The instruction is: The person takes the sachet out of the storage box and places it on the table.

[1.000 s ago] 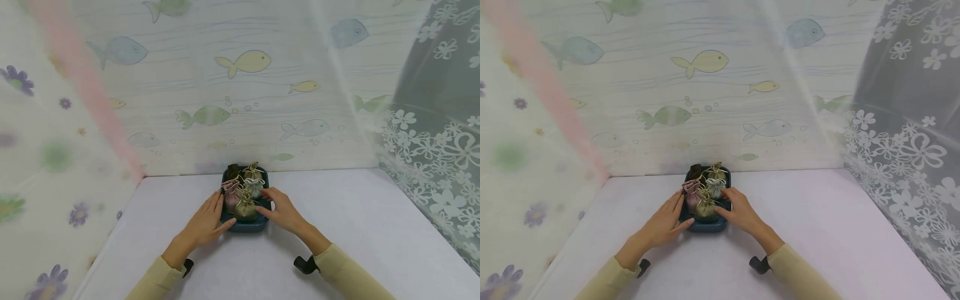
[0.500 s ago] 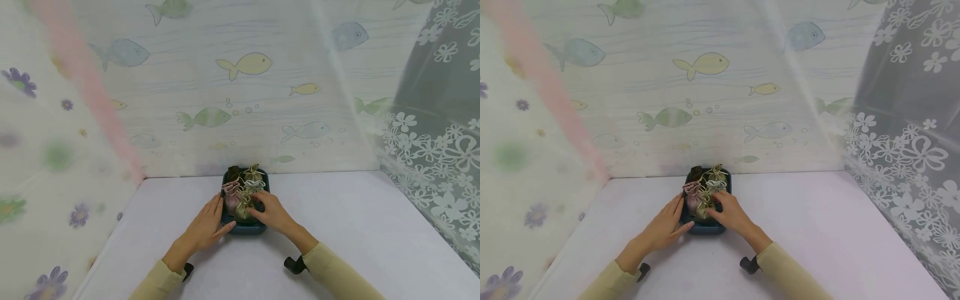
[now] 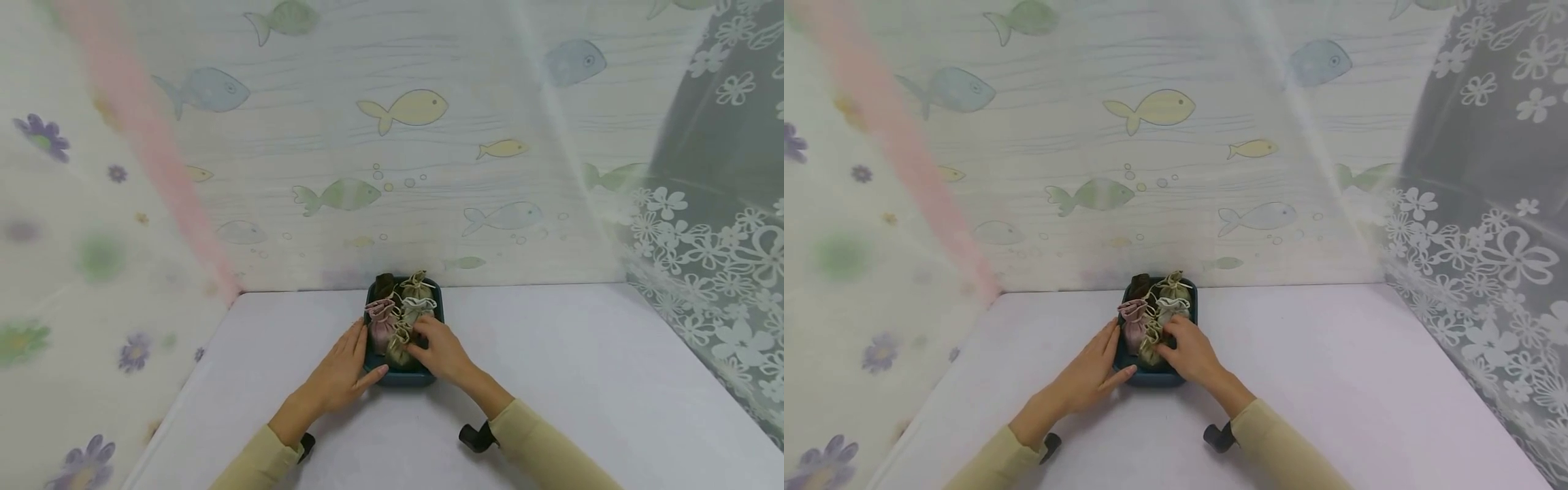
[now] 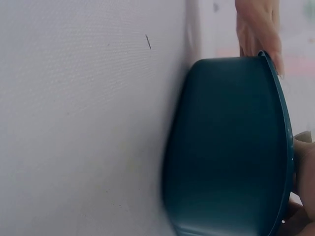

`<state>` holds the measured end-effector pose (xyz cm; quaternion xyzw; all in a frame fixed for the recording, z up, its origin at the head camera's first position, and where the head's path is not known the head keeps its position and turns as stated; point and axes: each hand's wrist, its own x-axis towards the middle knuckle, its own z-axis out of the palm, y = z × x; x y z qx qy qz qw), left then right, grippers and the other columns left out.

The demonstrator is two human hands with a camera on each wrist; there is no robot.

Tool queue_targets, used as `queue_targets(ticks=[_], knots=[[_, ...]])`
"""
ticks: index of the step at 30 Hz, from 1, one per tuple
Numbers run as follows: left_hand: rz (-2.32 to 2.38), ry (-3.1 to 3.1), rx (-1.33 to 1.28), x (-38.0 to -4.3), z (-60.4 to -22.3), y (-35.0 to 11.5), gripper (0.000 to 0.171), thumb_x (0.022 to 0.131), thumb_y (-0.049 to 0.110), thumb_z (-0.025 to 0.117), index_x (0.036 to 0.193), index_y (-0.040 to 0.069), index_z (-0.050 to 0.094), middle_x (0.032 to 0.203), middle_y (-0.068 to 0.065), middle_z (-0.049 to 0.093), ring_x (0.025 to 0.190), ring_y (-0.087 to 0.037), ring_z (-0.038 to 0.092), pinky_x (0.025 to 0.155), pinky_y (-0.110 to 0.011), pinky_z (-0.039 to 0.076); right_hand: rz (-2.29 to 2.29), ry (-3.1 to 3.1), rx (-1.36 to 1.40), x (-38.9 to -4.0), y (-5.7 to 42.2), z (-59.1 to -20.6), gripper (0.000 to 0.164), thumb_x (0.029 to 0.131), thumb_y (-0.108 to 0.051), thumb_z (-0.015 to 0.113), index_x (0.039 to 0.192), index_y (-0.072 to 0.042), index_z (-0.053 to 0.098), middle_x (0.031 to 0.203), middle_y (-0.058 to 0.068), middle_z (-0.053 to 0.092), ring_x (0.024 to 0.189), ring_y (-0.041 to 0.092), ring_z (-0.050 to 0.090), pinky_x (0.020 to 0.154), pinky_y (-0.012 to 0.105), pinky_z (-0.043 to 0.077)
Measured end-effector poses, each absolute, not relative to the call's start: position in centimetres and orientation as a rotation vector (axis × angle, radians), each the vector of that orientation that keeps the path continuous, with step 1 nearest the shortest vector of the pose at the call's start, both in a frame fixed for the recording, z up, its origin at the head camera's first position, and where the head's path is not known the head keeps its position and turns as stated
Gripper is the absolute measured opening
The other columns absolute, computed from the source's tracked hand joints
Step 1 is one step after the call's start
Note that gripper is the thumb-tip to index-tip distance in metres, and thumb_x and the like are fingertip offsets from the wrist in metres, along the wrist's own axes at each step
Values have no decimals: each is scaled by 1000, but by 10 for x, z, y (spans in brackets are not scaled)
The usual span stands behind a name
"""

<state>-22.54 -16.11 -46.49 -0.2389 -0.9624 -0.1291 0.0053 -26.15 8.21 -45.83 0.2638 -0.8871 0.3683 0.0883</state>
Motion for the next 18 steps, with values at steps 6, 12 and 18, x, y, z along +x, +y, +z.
queue_targets(ticks=[6, 12, 18], knots=[[-372, -3002, -749, -226, -466, -160, 99, 103, 70, 31, 161, -7, 10, 170, -24, 4, 157, -36, 10, 125, -49, 18, 1124, -2627, 864, -261, 86, -449, 12, 92, -9, 76, 86, -11, 65, 96, 1, 59, 85, 24, 58, 73, 32, 47], [-356, -3011, -755, -225, -466, -159, 100, 102, 72, 29, 161, -7, 10, 170, -24, 4, 157, -37, 10, 125, -50, 19, 1174, -2583, 904, -261, 92, -439, 20, 92, -8, 74, 80, -12, 59, 91, 1, 56, 78, 20, 52, 68, 28, 43], [-390, -2979, -769, -225, -466, -161, 99, 103, 70, 32, 160, -8, 13, 169, -25, 6, 156, -39, 12, 124, -52, 20, 1261, -2507, 943, -263, 102, -423, 20, 93, -5, 72, 79, -12, 59, 88, 0, 55, 74, 13, 51, 65, 27, 47]])
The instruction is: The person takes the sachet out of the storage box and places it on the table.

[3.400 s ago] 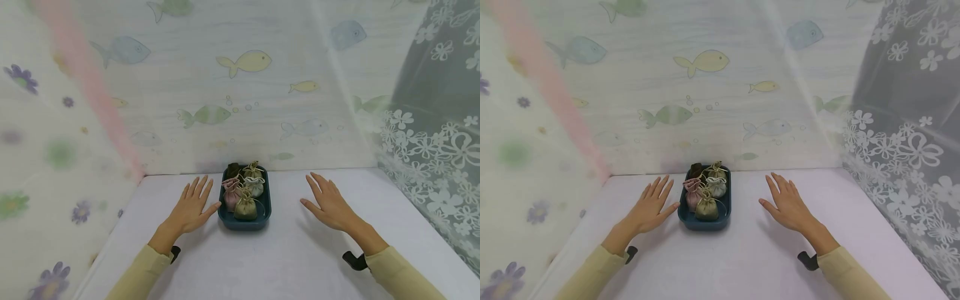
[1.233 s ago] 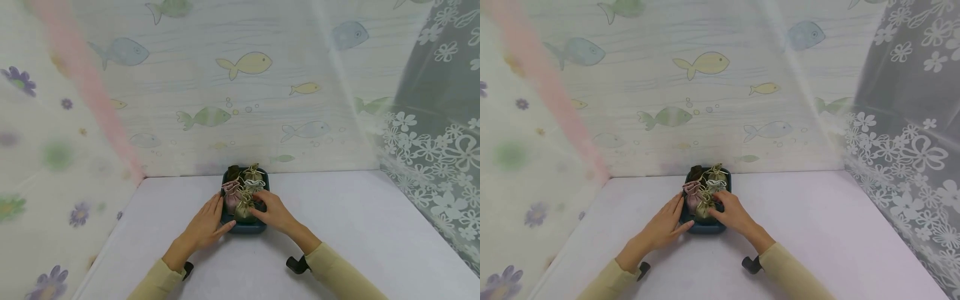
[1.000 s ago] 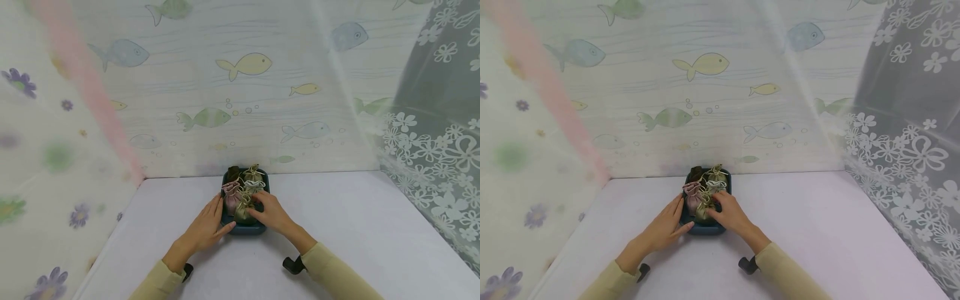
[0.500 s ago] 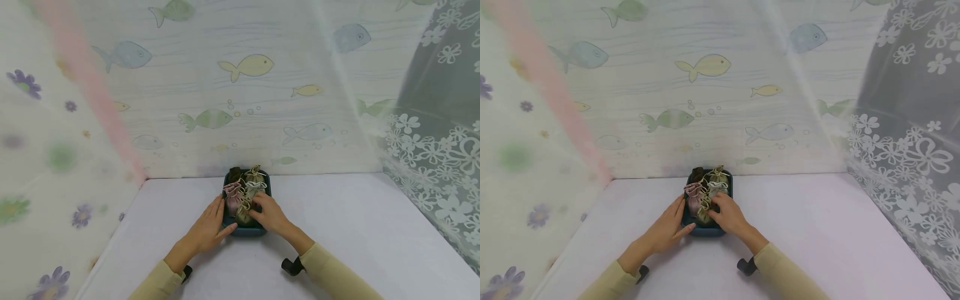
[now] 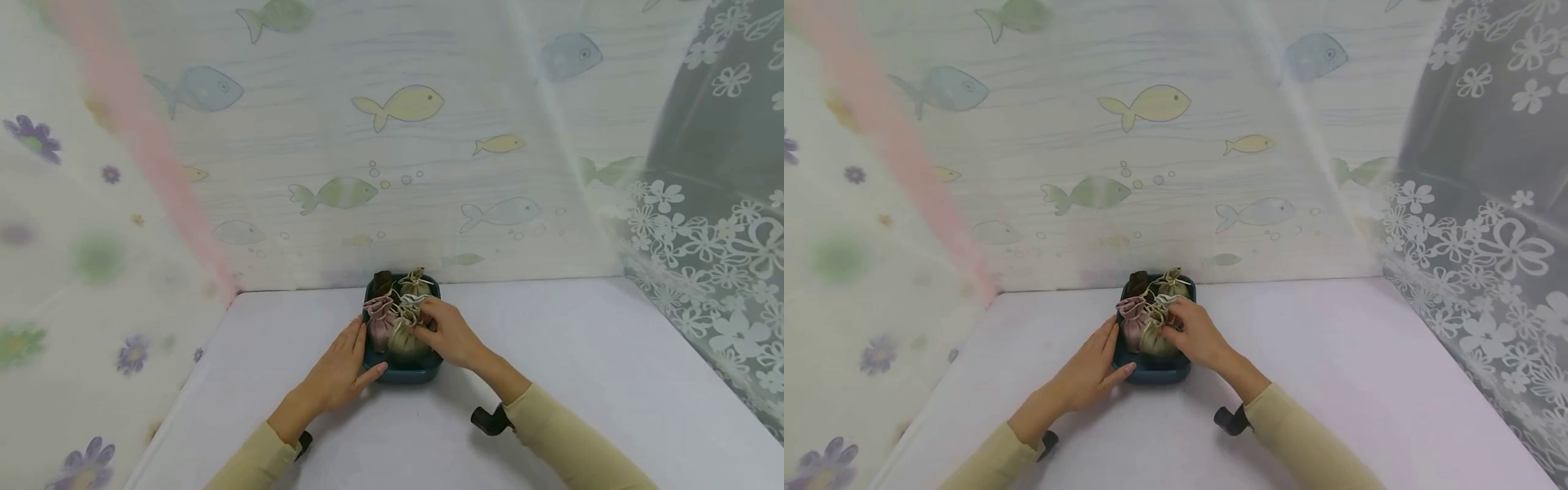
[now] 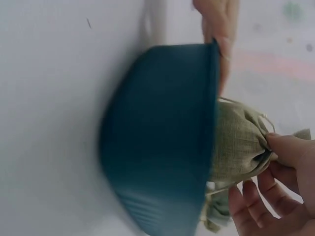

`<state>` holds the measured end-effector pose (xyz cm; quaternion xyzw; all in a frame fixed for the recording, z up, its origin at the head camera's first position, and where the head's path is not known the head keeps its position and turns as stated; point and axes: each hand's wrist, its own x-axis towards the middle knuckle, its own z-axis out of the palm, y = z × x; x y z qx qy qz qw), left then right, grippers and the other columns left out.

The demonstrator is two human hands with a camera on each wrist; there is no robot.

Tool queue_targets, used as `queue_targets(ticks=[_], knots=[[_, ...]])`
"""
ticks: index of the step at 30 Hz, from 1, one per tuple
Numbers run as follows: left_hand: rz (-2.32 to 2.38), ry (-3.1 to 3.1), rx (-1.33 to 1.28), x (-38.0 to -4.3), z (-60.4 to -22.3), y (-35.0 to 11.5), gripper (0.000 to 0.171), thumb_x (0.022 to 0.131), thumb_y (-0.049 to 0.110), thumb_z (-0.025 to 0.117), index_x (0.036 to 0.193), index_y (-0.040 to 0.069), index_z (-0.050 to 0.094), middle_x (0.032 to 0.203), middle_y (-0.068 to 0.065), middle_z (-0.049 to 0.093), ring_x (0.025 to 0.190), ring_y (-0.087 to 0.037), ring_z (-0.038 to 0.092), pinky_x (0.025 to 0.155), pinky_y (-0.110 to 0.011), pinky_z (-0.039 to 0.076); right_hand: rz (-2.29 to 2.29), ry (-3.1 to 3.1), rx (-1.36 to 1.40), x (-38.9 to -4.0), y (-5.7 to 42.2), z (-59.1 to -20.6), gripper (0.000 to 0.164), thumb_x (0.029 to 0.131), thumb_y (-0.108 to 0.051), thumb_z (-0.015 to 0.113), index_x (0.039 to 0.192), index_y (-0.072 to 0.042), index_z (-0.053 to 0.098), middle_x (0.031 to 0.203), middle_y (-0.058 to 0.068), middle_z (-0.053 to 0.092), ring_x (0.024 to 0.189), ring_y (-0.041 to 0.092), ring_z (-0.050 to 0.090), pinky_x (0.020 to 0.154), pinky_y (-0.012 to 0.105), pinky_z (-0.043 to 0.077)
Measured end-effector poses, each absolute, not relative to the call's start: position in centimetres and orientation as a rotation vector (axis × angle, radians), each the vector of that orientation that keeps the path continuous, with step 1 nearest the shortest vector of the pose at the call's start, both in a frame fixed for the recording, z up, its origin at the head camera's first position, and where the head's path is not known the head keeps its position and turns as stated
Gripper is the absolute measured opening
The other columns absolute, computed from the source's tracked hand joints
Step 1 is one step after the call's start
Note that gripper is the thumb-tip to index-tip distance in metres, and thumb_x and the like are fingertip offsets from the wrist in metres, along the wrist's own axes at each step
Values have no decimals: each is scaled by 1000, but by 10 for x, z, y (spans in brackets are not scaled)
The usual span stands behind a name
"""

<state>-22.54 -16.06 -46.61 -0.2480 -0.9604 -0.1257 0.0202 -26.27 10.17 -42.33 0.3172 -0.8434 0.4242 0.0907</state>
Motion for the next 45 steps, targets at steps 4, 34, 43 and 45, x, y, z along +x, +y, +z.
queue_targets(ticks=[4, 34, 43, 45], knots=[[-405, -2953, -793, -226, -465, -161, 97, 104, 67, 36, 159, -10, 17, 168, -27, 9, 155, -40, 14, 123, -53, 21, 1268, -2510, 924, -263, 110, -412, 17, 94, -6, 72, 82, -12, 62, 89, -1, 55, 78, 13, 53, 69, 30, 50], [-348, -3013, -778, -225, -461, -161, 97, 104, 68, 33, 160, -8, 12, 169, -24, 5, 157, -38, 10, 125, -50, 18, 1130, -2558, 605, -289, 221, -407, 8, 96, -5, 71, 103, -1, 70, 102, 10, 64, 96, 25, 60, 82, 40, 55], [-357, -3027, -766, -224, -458, -160, 98, 103, 69, 35, 160, -8, 14, 169, -25, 7, 156, -39, 11, 125, -51, 19, 1111, -2587, 460, -309, 249, -415, 18, 99, -9, 68, 110, 6, 69, 108, 18, 63, 100, 32, 60, 82, 38, 53], [-342, -3027, -766, -224, -459, -160, 98, 103, 69, 34, 160, -8, 13, 169, -25, 6, 156, -38, 11, 125, -50, 18, 1110, -2585, 444, -312, 253, -417, 21, 99, -9, 67, 112, 7, 68, 110, 21, 63, 101, 34, 60, 83, 41, 53]])
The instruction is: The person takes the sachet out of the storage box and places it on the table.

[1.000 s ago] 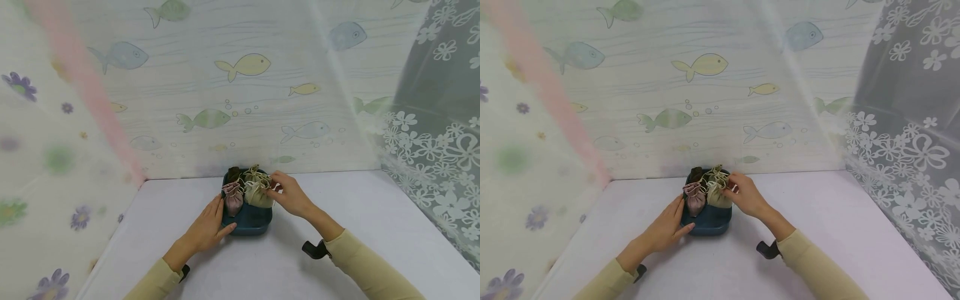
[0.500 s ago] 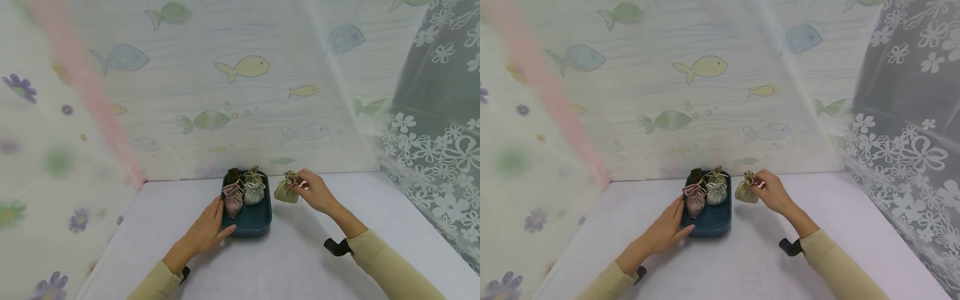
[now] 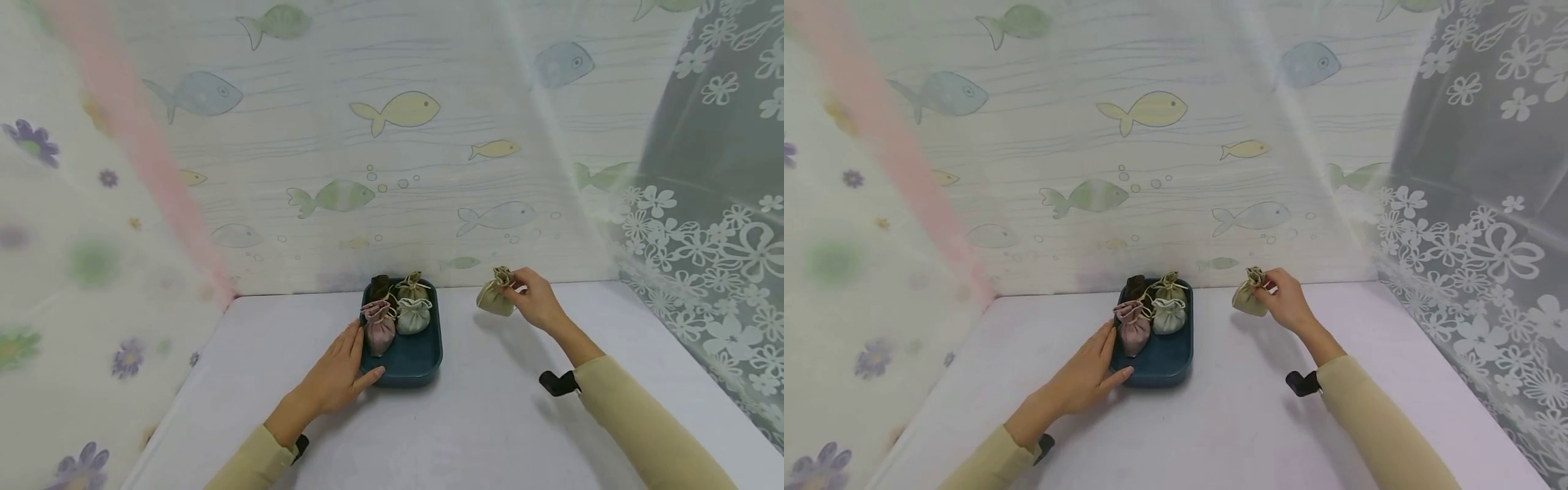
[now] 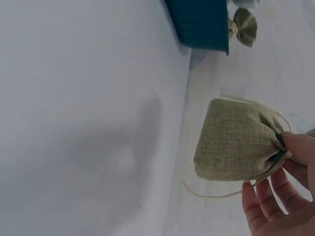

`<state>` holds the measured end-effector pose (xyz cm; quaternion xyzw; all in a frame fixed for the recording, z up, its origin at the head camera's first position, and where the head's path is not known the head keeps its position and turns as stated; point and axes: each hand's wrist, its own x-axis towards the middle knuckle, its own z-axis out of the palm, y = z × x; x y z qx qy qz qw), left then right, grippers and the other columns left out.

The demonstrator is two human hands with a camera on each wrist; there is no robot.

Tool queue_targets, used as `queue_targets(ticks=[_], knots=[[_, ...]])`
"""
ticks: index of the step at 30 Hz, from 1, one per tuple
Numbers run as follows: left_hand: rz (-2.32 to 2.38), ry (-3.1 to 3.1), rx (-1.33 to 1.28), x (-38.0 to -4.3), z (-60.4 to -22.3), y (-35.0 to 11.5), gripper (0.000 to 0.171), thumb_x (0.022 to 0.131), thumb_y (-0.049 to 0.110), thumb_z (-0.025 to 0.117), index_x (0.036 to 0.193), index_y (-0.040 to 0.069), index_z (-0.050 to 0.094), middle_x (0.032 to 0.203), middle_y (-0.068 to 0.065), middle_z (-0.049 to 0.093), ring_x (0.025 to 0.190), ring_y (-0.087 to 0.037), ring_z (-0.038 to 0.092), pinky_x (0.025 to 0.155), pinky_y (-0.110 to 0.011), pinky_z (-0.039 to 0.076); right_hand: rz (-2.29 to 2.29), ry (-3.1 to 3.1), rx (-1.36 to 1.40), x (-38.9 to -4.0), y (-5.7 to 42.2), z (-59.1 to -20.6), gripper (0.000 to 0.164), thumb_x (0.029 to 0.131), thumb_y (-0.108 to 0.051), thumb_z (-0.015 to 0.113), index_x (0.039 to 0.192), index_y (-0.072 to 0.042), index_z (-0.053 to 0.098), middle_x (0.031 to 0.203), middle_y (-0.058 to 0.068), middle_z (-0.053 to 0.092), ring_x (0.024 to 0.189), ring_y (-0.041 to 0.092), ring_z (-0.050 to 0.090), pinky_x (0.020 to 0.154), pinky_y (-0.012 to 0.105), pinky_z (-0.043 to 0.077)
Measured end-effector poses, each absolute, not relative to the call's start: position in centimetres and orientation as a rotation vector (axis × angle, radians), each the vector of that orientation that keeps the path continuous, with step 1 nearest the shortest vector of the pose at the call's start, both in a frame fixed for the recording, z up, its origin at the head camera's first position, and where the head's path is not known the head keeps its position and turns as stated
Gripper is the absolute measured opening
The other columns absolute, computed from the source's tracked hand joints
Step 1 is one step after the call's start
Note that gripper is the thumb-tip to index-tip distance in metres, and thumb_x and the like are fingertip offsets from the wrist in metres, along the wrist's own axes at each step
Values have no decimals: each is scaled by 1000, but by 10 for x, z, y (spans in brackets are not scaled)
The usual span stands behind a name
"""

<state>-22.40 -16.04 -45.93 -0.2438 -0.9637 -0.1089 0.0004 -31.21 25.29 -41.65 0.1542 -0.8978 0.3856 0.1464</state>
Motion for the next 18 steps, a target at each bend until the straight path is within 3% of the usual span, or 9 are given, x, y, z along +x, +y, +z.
queue_targets(ticks=[8, 18], knots=[[-354, -3019, -774, -223, -459, -163, 98, 103, 69, 32, 160, -8, 12, 169, -25, 5, 157, -38, 10, 125, -50, 18, 1117, -2575, 353, -326, 260, -422, 22, 99, -6, 64, 113, 12, 65, 111, 28, 60, 104, 42, 60, 86, 48, 52], [-350, -3017, -770, -225, -462, -162, 99, 103, 70, 31, 160, -8, 13, 169, -24, 5, 157, -38, 10, 125, -49, 18, 1062, -2570, 209, -339, 274, -441, 23, 100, -9, 63, 106, 13, 64, 109, 29, 59, 102, 44, 59, 80, 45, 49]])
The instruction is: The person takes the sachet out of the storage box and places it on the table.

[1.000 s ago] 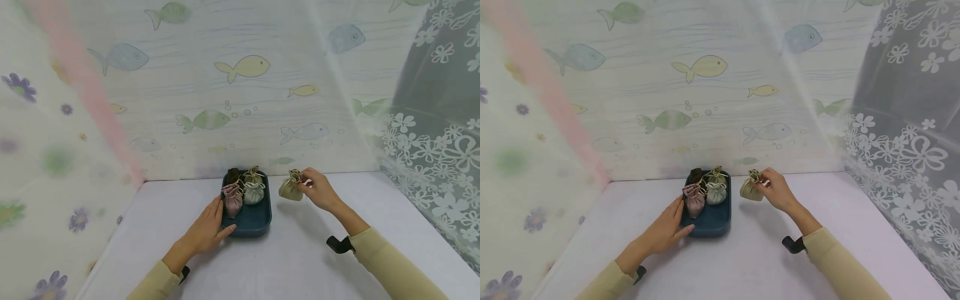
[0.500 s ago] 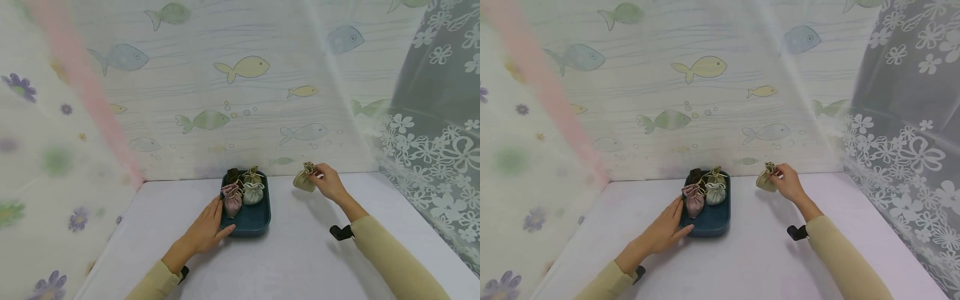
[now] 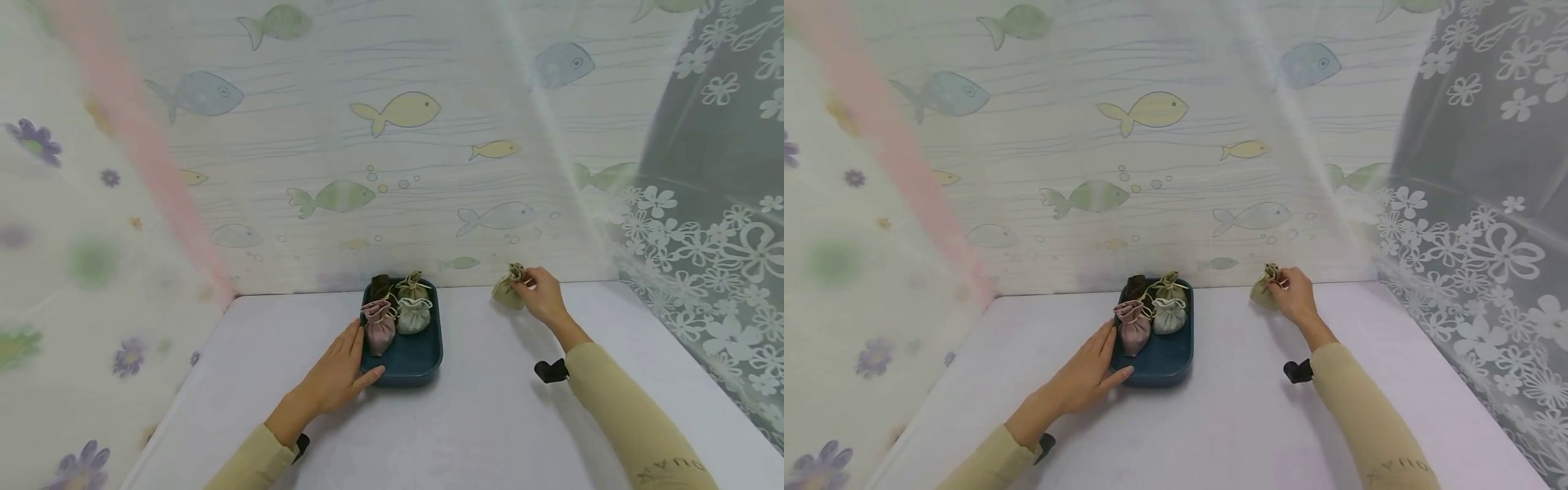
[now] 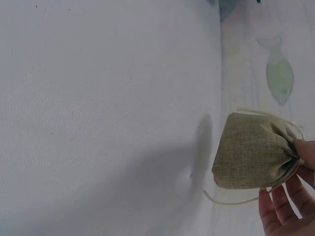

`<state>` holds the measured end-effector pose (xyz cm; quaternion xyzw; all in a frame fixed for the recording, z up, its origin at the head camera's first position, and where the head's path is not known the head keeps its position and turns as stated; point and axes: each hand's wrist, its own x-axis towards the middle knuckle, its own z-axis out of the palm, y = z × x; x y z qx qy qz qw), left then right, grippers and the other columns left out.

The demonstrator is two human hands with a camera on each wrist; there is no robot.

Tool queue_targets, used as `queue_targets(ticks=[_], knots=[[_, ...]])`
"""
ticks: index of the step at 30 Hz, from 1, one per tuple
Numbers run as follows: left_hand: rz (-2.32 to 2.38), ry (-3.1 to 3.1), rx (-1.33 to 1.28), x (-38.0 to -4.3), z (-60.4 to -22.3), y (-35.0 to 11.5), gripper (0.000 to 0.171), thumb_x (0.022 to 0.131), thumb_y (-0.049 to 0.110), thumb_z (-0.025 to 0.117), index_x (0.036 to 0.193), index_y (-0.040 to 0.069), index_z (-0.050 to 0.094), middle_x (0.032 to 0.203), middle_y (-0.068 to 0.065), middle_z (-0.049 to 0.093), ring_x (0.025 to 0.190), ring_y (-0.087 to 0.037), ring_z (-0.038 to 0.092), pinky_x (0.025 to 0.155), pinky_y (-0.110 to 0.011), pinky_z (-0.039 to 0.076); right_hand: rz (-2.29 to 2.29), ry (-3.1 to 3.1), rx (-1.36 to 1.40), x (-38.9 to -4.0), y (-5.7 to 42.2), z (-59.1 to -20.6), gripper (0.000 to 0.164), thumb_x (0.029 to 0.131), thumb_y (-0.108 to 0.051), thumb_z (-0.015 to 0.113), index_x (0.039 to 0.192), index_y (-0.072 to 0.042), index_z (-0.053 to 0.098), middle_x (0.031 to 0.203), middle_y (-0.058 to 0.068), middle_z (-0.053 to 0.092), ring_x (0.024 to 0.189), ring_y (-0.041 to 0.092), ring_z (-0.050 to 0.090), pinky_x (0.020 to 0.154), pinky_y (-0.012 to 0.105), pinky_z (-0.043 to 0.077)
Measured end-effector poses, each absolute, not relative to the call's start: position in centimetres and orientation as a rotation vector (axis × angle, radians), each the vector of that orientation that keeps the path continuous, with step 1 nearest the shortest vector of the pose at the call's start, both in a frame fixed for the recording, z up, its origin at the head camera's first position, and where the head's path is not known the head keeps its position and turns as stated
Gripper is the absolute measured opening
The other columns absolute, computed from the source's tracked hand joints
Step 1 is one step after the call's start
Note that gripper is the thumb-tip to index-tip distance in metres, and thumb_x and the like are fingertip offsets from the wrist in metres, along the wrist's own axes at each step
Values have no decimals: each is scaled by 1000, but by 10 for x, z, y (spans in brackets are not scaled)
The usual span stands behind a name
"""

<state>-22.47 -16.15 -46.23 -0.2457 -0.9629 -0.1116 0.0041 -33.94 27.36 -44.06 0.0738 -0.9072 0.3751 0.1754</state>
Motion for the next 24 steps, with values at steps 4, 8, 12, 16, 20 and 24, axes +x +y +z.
queue_targets(ticks=[4, 8, 12, 16, 20, 24], knots=[[-356, -3025, -772, -224, -462, -161, 99, 103, 71, 31, 161, -7, 12, 170, -23, 3, 157, -37, 9, 125, -49, 17, 1066, -2582, 164, -341, 279, -448, 24, 101, -10, 62, 105, 13, 64, 109, 30, 58, 103, 45, 57, 80, 46, 49], [-353, -3025, -769, -223, -462, -160, 99, 103, 71, 31, 161, -7, 12, 170, -23, 3, 157, -37, 9, 125, -49, 17, 1060, -2591, 144, -344, 284, -453, 25, 101, -11, 62, 104, 13, 63, 109, 31, 59, 103, 45, 58, 79, 45, 49], [-349, -3020, -769, -223, -462, -160, 99, 103, 71, 31, 161, -8, 12, 170, -23, 4, 157, -37, 10, 125, -49, 18, 1046, -2606, 134, -345, 287, -456, 25, 101, -12, 62, 103, 13, 64, 107, 32, 60, 101, 45, 58, 77, 44, 49], [-352, -3024, -772, -223, -462, -160, 99, 103, 71, 32, 161, -8, 12, 169, -24, 5, 157, -37, 10, 125, -49, 18, 1046, -2621, 119, -345, 289, -458, 26, 101, -13, 62, 102, 13, 64, 105, 31, 61, 100, 44, 59, 75, 41, 49], [-352, -3029, -773, -223, -462, -160, 100, 103, 71, 33, 161, -8, 12, 169, -24, 4, 157, -37, 10, 125, -50, 19, 1061, -2631, 116, -346, 289, -459, 30, 102, -17, 62, 108, 13, 64, 109, 31, 60, 102, 44, 58, 77, 44, 50], [-352, -3035, -763, -224, -462, -161, 100, 102, 71, 33, 161, -7, 11, 170, -24, 3, 157, -37, 9, 125, -50, 18, 1092, -2641, 121, -344, 291, -459, 40, 103, -19, 61, 123, 15, 59, 119, 34, 57, 108, 47, 56, 87, 54, 49]])
